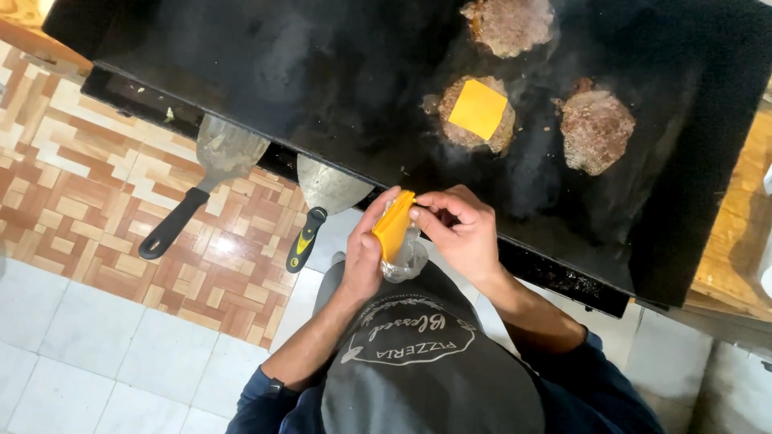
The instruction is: Preparing and cooking hamburgers on a grill, including frying fries and prepping buns.
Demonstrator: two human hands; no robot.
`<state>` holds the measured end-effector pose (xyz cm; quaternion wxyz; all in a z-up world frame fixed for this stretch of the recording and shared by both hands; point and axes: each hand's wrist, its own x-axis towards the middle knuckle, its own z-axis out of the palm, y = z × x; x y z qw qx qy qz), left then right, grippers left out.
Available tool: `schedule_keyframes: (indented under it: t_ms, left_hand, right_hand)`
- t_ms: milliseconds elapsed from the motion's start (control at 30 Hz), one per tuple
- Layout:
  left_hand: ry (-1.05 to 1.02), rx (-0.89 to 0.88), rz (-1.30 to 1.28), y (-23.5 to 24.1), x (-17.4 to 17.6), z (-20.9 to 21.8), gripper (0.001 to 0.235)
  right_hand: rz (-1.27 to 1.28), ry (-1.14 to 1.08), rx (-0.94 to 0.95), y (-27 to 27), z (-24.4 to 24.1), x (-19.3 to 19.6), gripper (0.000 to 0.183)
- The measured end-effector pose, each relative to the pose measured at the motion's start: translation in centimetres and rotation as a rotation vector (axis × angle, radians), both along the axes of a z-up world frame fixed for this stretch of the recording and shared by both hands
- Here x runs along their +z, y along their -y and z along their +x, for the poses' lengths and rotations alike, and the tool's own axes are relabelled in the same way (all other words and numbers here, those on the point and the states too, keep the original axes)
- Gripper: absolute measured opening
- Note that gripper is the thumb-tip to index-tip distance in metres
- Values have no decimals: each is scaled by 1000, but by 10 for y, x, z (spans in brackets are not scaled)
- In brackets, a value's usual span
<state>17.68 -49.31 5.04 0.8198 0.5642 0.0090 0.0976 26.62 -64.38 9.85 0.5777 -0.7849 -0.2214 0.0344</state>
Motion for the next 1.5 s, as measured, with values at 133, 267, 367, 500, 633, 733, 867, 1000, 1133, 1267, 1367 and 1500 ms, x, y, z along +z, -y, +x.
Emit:
schedule_keyframes:
  t_ms: [133,267,367,500,633,733,867,1000,1133,1267,1367,1500]
  left_hand:
    - [-24,-12,-50,3,-1,0,104]
    - [-20,1,-110,3,-4,-1,104]
    - [-23,3,-116,2,-4,-1,103]
    - [-88,-18,-287,-1,9,0,98]
    - [-46,-40,-351,-1,7,2,92]
    - [-66,-40,-385,1,9,4,89]
    - [-146,-54,-728,-3,16,12,83]
    - [-146,-9,-890,-12,21,18,81]
    - [-135,6,-831,-14,23,15,83]
    - [-107,-9,-780,-12,29,4,85]
    - [-102,-8,-703,-12,30,-7,88]
    - [-117,18,-686,-13,31,-17,90]
  right_hand:
    - [-92,253,-27,-2,1,15,17]
    - [-98,449,-14,-3,3,18,17]
    - [-59,494,37,-2,3,23,17]
    - [24,500,185,3,2,19,18]
    - [-3,304,197,-3,-4,23,28]
    - [-85,259,199,-2,-3,28,28]
    - [-103,466,345,4,-2,43,20]
    - [32,381,304,18,1,46,15]
    - [-8,307,98,40,32,58,15]
    - [-128,252,-136,58,112,59,17]
    - [-151,253,-151,67,192,39,16]
    - [-166,361,-139,71,291,-10,15]
